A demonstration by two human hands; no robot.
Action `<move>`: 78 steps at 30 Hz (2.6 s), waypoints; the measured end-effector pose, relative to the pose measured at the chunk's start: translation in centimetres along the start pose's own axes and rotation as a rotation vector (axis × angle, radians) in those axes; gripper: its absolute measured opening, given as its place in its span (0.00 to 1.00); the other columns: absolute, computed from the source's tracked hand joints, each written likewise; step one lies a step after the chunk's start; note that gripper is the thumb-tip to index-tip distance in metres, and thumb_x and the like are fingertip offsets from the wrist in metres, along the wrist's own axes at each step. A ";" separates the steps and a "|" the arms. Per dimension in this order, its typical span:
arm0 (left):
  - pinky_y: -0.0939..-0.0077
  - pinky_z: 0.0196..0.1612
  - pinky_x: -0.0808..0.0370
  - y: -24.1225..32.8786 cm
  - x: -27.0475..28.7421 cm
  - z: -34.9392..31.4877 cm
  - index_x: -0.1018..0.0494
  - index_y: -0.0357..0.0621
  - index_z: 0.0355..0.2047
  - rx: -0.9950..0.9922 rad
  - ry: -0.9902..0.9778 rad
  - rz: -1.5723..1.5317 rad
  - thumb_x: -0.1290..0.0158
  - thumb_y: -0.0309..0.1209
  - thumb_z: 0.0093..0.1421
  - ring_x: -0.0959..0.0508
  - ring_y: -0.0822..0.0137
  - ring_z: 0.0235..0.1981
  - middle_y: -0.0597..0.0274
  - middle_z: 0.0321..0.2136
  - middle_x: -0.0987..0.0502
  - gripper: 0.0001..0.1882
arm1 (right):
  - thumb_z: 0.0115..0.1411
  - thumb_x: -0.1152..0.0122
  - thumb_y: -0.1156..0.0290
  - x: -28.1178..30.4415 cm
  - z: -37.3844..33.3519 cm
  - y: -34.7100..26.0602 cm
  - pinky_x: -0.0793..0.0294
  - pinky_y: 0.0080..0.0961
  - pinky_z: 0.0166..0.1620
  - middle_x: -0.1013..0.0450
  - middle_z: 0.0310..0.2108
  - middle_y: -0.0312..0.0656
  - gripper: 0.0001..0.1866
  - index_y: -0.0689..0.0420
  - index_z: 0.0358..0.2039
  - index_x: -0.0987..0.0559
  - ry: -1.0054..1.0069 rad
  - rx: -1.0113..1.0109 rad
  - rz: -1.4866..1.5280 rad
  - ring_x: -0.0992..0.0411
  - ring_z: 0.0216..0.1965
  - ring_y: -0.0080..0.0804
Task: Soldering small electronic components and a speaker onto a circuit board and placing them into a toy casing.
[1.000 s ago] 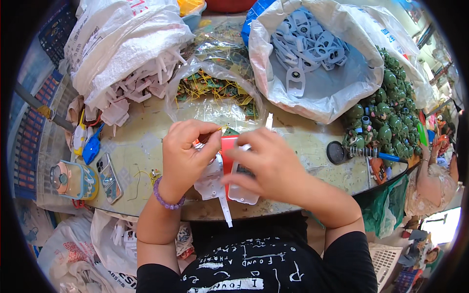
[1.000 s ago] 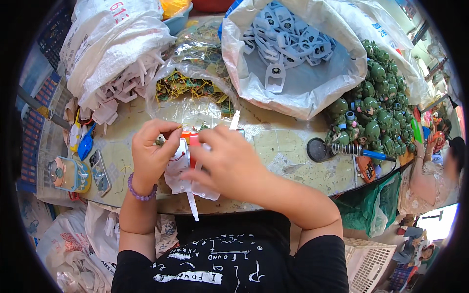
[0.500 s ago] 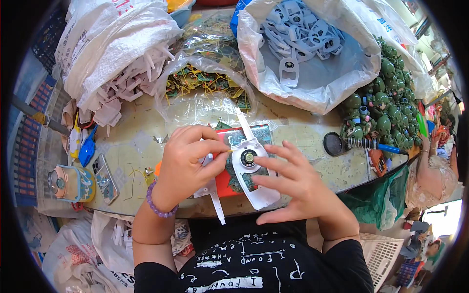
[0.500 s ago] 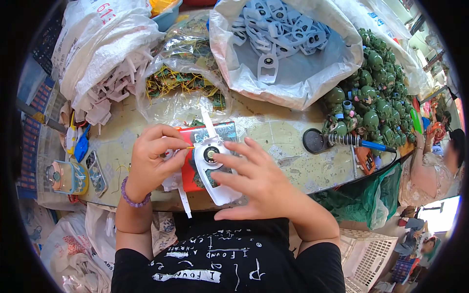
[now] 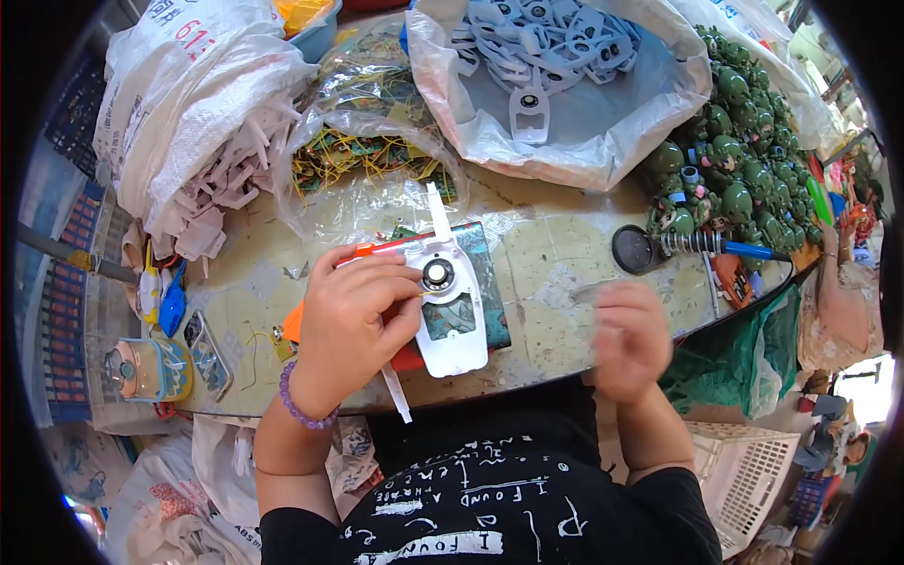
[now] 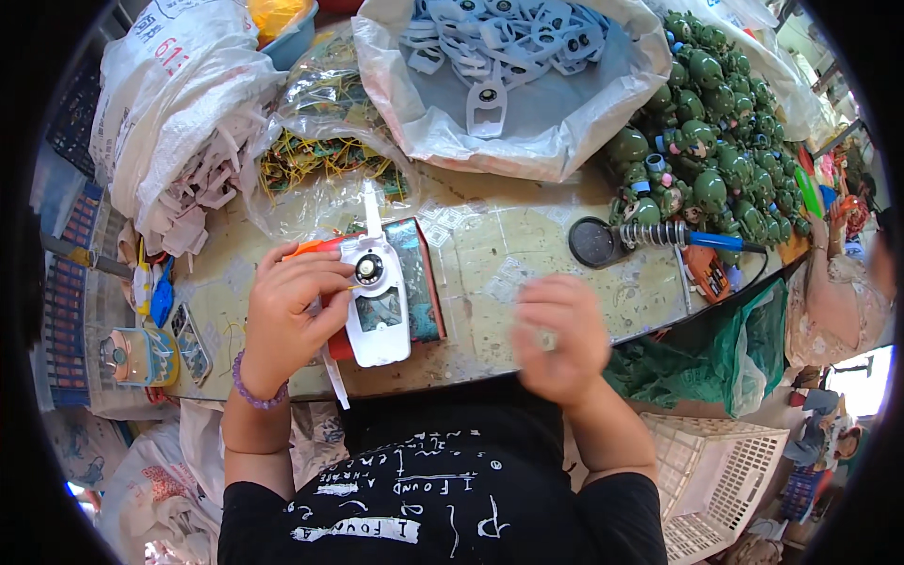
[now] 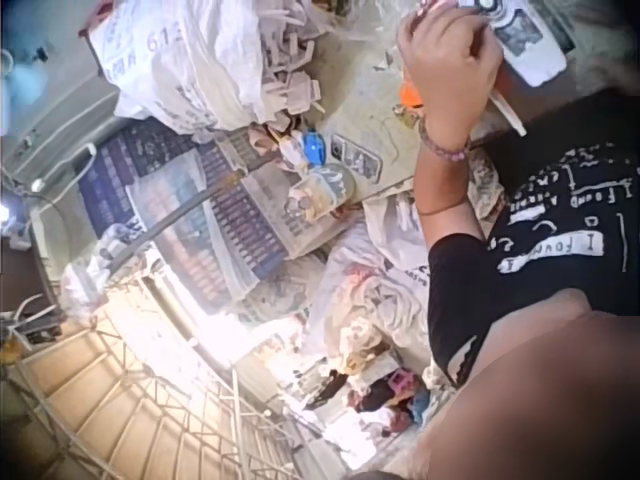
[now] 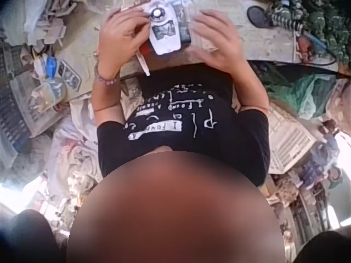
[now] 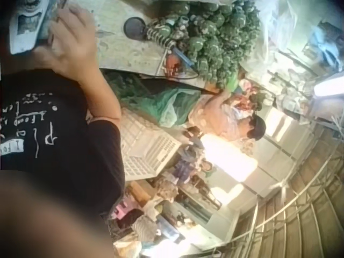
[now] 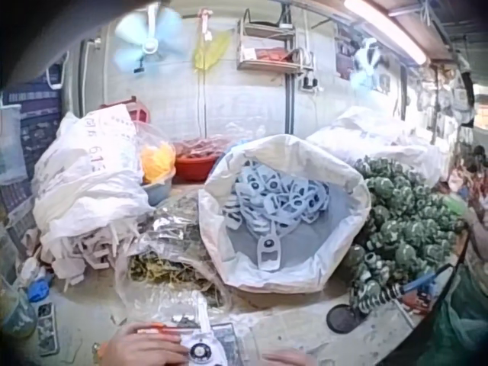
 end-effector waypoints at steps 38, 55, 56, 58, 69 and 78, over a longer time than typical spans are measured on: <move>0.66 0.46 0.33 -0.7 0.3 0.3 0.24 0.44 0.20 0.039 -0.034 -0.086 0.41 0.24 0.44 0.21 0.62 0.41 0.64 0.32 0.18 0.03 | 0.59 0.37 0.59 0.8 2.1 -5.0 0.40 0.19 0.16 0.30 0.19 0.33 0.16 0.59 0.37 0.26 -0.163 0.479 0.160 0.35 0.17 0.24; 0.67 0.44 0.34 -0.9 0.2 0.0 0.24 0.46 0.20 0.019 -0.017 -0.060 0.41 0.25 0.43 0.21 0.65 0.41 0.67 0.32 0.18 0.03 | 0.57 0.36 0.59 -1.1 3.6 -5.6 0.39 0.20 0.16 0.32 0.18 0.32 0.16 0.59 0.37 0.25 -0.232 0.465 0.076 0.35 0.16 0.25; 0.66 0.44 0.34 -0.9 0.1 0.0 0.24 0.46 0.20 0.015 -0.012 -0.060 0.41 0.25 0.43 0.22 0.65 0.41 0.67 0.32 0.18 0.03 | 0.57 0.36 0.60 -1.0 3.7 -5.6 0.39 0.20 0.16 0.32 0.18 0.32 0.15 0.59 0.36 0.25 -0.245 0.473 0.077 0.35 0.16 0.25; 0.66 0.44 0.35 -0.9 0.1 -0.1 0.24 0.46 0.20 0.011 -0.008 -0.061 0.41 0.25 0.43 0.22 0.65 0.41 0.67 0.32 0.18 0.03 | 0.57 0.36 0.61 -1.0 4.0 -5.6 0.40 0.20 0.16 0.32 0.17 0.32 0.15 0.59 0.36 0.25 -0.258 0.481 0.077 0.35 0.16 0.25; 0.67 0.44 0.34 -0.8 0.1 0.1 0.23 0.46 0.21 0.008 -0.010 -0.046 0.40 0.25 0.43 0.21 0.64 0.41 0.67 0.32 0.18 0.03 | 0.54 0.40 0.67 -0.8 6.4 -6.4 0.44 0.25 0.17 0.37 0.16 0.32 0.09 0.57 0.33 0.26 -0.547 0.545 0.114 0.39 0.16 0.27; 0.68 0.46 0.35 -0.6 0.1 -0.1 0.24 0.46 0.20 0.029 -0.004 -0.051 0.42 0.27 0.46 0.22 0.68 0.40 0.70 0.31 0.19 0.02 | 0.49 0.38 0.70 -1.4 7.6 -6.5 0.45 0.20 0.15 0.41 0.16 0.29 0.07 0.59 0.25 0.25 -0.504 0.603 0.151 0.41 0.15 0.22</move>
Point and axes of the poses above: each hand's wrist, its own z-axis towards the middle knuckle, its own x-axis out of the back of the hand, y = z × x, the point moved 1 cm from there along z, towards the middle knuckle
